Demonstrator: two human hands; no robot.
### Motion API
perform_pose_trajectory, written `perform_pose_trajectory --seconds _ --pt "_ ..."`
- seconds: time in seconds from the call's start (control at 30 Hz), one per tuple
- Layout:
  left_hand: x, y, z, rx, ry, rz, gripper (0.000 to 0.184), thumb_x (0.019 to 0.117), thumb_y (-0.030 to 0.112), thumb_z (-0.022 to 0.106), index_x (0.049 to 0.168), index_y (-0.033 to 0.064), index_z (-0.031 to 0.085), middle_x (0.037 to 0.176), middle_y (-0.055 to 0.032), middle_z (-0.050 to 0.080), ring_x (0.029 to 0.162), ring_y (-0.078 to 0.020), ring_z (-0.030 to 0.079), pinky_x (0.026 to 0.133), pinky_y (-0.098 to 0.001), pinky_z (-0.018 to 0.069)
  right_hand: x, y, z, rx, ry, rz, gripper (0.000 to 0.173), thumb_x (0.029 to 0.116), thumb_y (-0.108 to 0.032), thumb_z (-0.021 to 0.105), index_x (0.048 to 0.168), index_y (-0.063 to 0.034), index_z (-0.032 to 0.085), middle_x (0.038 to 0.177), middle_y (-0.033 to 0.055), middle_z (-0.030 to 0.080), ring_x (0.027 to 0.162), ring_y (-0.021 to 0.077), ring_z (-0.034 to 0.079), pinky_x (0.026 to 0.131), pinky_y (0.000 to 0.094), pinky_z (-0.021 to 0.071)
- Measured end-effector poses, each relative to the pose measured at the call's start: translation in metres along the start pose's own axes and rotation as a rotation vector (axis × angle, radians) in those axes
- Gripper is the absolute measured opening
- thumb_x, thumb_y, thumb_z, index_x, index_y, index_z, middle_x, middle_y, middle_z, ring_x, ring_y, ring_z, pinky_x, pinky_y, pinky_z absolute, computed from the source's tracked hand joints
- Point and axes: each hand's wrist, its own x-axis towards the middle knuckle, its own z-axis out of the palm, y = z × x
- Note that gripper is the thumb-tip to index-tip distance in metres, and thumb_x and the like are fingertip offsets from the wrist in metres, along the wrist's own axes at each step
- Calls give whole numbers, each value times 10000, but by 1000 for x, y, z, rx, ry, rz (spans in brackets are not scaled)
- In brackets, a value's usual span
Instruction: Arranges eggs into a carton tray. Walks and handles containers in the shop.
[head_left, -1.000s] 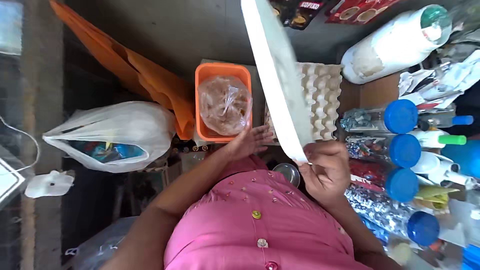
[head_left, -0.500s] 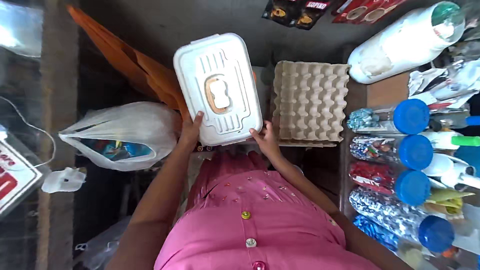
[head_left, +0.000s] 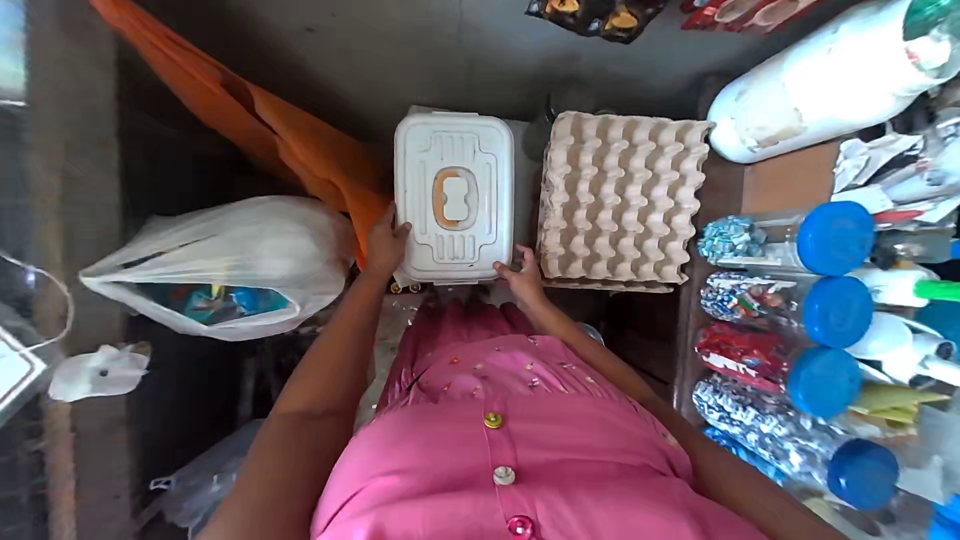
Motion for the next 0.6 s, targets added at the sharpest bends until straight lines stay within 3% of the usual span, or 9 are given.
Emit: perform_pose_trajectory --seconds 0.1,0.2,0.27,0.33,0.43,0.5,0.6 --pt "-2 9 -1 29 9 -44 571 1063 183 549 1577 30 351 1455 -291 518 1300 -433 560 1095 -595 437 -13 -15 -7 -95 -17 9 685 958 -130 738 1532 -130 366 1384 258 545 1047 415 662 798 529 600" --pt "-9 27 -2 176 148 -2 662 987 183 637 1569 22 363 1521 -349 390 1386 -516 426 1120 -660 373 -21 -20 -14 -373 -11 -199 596 999 -201 691 1511 -84 408 1464 196 534 1082 341 694 857 502 605" --pt "-17 41 8 198 247 167 646 952 158 651 1527 -20 415 1515 -362 385 1396 -540 383 1136 -655 339 -22 -20 -35 -512 108 -443 492 1007 -196 653 1450 -31 518 1456 171 573 1184 275 665 954 458 575" --pt "-25 63 26 147 161 336 509 977 109 604 1446 -56 493 1451 -346 466 1349 -488 468 1117 -583 413 -19 -24 -76 -639 367 -609 406 994 -202 631 1348 -3 624 1443 184 585 1322 305 578 1084 488 496" --pt "-27 98 73 -8 -206 440 409 1029 106 555 1405 -52 521 1338 -254 594 1149 -320 659 969 -440 564 -9 -36 -152 -760 734 -451 519 966 -262 650 1390 26 567 1523 279 451 1418 458 417 1159 576 370" --pt "-24 121 109 -112 -435 326 512 1056 198 559 1488 -40 421 1409 -250 561 1171 -322 654 991 -457 546 2 -39 -190 -803 870 -290 643 929 -298 689 1456 22 506 1518 329 428 1411 532 380 1146 623 340" --pt "-19 141 157 -114 -558 190 680 1042 321 598 1560 -12 309 1486 -257 499 1294 -361 579 1097 -505 463 12 -42 -215 -765 836 -42 751 940 -318 708 1546 -10 389 1502 326 449 1385 512 439 1115 650 373"
